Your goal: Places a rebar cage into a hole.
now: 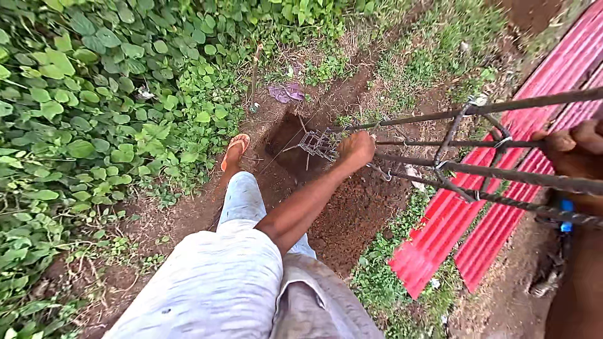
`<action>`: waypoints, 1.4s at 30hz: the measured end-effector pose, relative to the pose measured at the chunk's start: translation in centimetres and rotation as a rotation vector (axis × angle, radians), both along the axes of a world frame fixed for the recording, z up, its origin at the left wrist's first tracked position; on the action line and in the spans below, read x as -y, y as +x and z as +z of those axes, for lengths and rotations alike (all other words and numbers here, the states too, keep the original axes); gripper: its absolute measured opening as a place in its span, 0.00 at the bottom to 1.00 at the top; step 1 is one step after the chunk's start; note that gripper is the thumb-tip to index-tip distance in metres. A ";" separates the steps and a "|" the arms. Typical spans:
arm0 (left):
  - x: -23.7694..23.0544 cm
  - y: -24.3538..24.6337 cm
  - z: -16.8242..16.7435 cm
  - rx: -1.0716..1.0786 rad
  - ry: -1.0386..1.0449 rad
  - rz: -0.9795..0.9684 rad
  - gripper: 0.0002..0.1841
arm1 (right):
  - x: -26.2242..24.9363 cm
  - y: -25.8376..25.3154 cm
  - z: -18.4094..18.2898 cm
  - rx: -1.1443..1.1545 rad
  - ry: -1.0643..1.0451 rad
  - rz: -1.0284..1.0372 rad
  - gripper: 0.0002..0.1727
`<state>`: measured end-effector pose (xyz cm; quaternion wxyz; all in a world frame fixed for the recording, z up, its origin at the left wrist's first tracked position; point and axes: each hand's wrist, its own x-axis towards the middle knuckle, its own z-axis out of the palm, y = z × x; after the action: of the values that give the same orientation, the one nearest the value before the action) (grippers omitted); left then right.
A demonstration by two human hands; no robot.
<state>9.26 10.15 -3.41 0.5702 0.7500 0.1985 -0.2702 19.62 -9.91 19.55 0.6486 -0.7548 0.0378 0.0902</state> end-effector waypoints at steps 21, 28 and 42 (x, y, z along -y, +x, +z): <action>-3.3 3.1 -3.7 0.054 0.086 -0.267 0.23 | -3.1 -13.6 -5.0 0.159 -0.055 -0.348 0.34; 0.6 -3.6 -2.8 0.504 -0.131 0.118 0.25 | -5.3 -14.2 -12.7 0.107 -0.120 -0.452 0.31; 2.8 2.1 -3.8 0.514 -0.141 0.252 0.12 | -6.1 -16.1 -12.7 0.156 -0.037 -0.465 0.30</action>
<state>11.39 7.34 -7.23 0.6814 0.7219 0.1198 -0.0113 3.53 -3.82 6.82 0.6389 -0.7423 0.1620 -0.1205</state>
